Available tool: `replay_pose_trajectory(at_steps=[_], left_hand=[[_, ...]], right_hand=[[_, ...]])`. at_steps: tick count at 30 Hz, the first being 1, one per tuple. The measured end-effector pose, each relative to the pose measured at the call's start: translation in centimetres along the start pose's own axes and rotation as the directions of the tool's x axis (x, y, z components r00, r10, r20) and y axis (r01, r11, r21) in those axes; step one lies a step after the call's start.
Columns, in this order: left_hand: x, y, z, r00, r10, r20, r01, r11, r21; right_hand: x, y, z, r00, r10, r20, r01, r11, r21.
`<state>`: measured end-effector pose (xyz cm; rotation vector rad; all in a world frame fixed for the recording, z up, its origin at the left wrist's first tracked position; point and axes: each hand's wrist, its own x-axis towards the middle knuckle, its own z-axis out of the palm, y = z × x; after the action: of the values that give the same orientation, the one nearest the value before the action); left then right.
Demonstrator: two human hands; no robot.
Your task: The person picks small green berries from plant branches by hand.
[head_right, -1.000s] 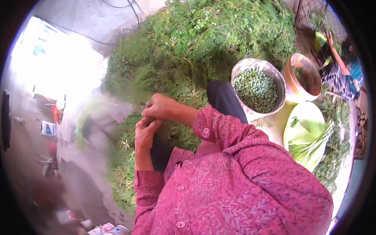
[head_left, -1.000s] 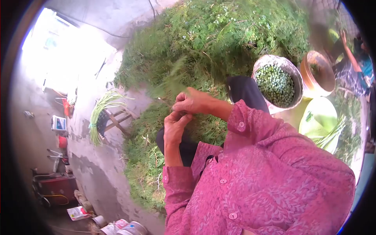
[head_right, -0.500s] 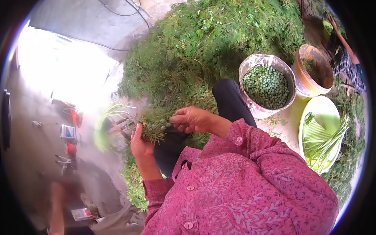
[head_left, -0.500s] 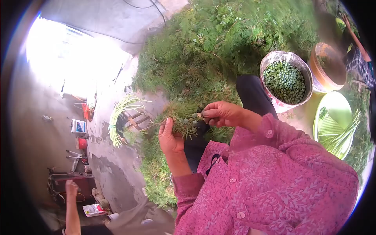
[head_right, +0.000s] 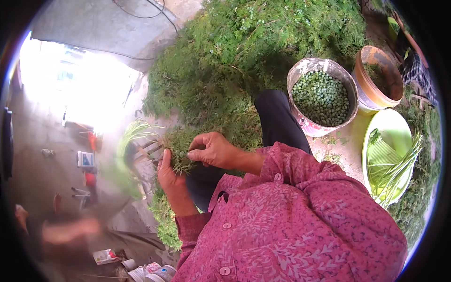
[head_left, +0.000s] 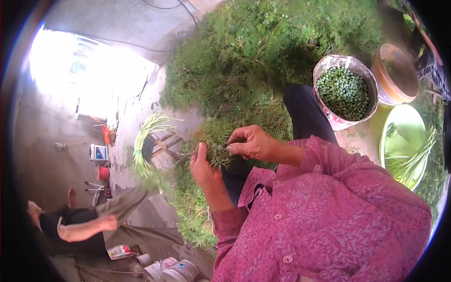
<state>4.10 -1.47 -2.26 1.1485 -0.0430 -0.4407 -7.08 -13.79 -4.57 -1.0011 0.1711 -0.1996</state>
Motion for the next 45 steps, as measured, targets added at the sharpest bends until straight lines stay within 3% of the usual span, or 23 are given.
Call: replay_pose_trajectory(at_steps=[9, 10, 11, 12, 13, 14, 15, 16, 18, 22, 24, 27, 31, 33, 40, 42, 43, 45], left_hand=[[0.3, -1.0, 1.4, 0.999, 0.012, -0.031, -0.013, 1.000, -0.025], [1.1, -1.0, 0.1, 0.999, 0.012, -0.034, -0.013, 1.000, -0.025], [2.6, -0.8, -2.2, 0.998, -0.059, -0.033, 0.054, 0.991, -0.121], [3.1, -0.1, -2.7, 0.991, -0.129, -0.024, 0.121, 0.969, -0.215], [3.1, 0.3, -3.2, 0.990, -0.123, -0.073, 0.108, 0.978, -0.180], [2.6, 0.6, -2.8, 0.990, -0.121, -0.077, 0.105, 0.978, -0.179], [2.1, 0.7, -2.4, 0.989, -0.105, -0.105, 0.085, 0.979, -0.183], [1.9, 0.7, -1.9, 0.988, -0.089, -0.129, 0.064, 0.980, -0.188], [1.5, 0.7, -1.4, 0.991, -0.097, -0.097, 0.077, 0.979, -0.191], [0.7, 0.5, -0.8, 0.991, -0.112, -0.079, 0.096, 0.979, -0.181], [0.4, 0.7, -0.4, 0.993, -0.102, -0.065, 0.088, 0.979, -0.181], [0.0, 1.0, -0.1, 0.997, -0.076, -0.035, 0.068, 0.982, -0.178], [-0.9, 1.1, 1.2, 0.999, -0.021, -0.038, 0.017, 0.994, -0.109], [-1.0, 0.8, 1.1, 0.999, -0.003, -0.040, -0.001, 0.996, -0.088], [-0.9, 0.3, 1.0, 0.998, 0.040, -0.042, -0.043, 0.996, -0.077], [-1.3, 0.3, 1.5, 0.998, 0.048, -0.037, -0.050, 0.997, -0.055], [-1.4, 0.2, 1.7, 0.998, 0.060, -0.034, -0.062, 0.998, -0.034], [-1.4, -0.1, 1.9, 0.997, 0.075, -0.033, -0.076, 0.997, -0.026]], right_hand=[[-1.7, -1.3, 1.5, 0.985, -0.160, -0.065, 0.158, 0.987, -0.028], [-1.5, -0.9, 1.4, 0.908, -0.417, -0.035, 0.403, 0.894, -0.196], [-1.3, -0.7, 1.3, 0.769, -0.638, 0.041, 0.610, 0.713, -0.346], [-1.5, -1.4, 1.1, 0.769, -0.638, 0.043, 0.610, 0.712, -0.347], [-2.1, -2.4, 0.9, 0.937, -0.349, -0.005, 0.345, 0.928, -0.138], [-2.5, -2.8, 0.7, 1.000, -0.015, 0.026, 0.013, 0.996, 0.084], [-1.6, -1.7, -0.2, 0.990, 0.129, 0.051, -0.136, 0.979, 0.152], [-1.0, -0.6, -0.5, 0.990, 0.128, 0.056, -0.135, 0.979, 0.151], [-0.5, 0.3, -0.7, 0.959, 0.256, 0.124, -0.284, 0.886, 0.366], [-0.2, 0.6, -0.5, 0.961, 0.215, 0.175, -0.266, 0.890, 0.370], [-0.3, 0.0, -0.2, 0.975, 0.198, 0.101, -0.217, 0.950, 0.225], [0.1, 0.2, 0.5, 0.986, 0.150, 0.068, -0.162, 0.960, 0.230], [0.8, 0.4, 1.0, 0.985, 0.162, 0.059, -0.172, 0.951, 0.256], [1.2, 0.5, 0.7, 0.963, 0.199, 0.181, -0.251, 0.907, 0.338], [0.9, 0.7, 0.7, 0.962, 0.200, 0.188, -0.250, 0.922, 0.295], [0.5, -0.1, 1.3, 0.983, 0.164, 0.082, -0.177, 0.968, 0.178], [0.5, 0.1, 1.2, 0.983, 0.164, 0.081, -0.176, 0.968, 0.179], [0.6, 0.6, 1.0, 0.996, 0.056, 0.074, -0.057, 0.998, 0.004]])
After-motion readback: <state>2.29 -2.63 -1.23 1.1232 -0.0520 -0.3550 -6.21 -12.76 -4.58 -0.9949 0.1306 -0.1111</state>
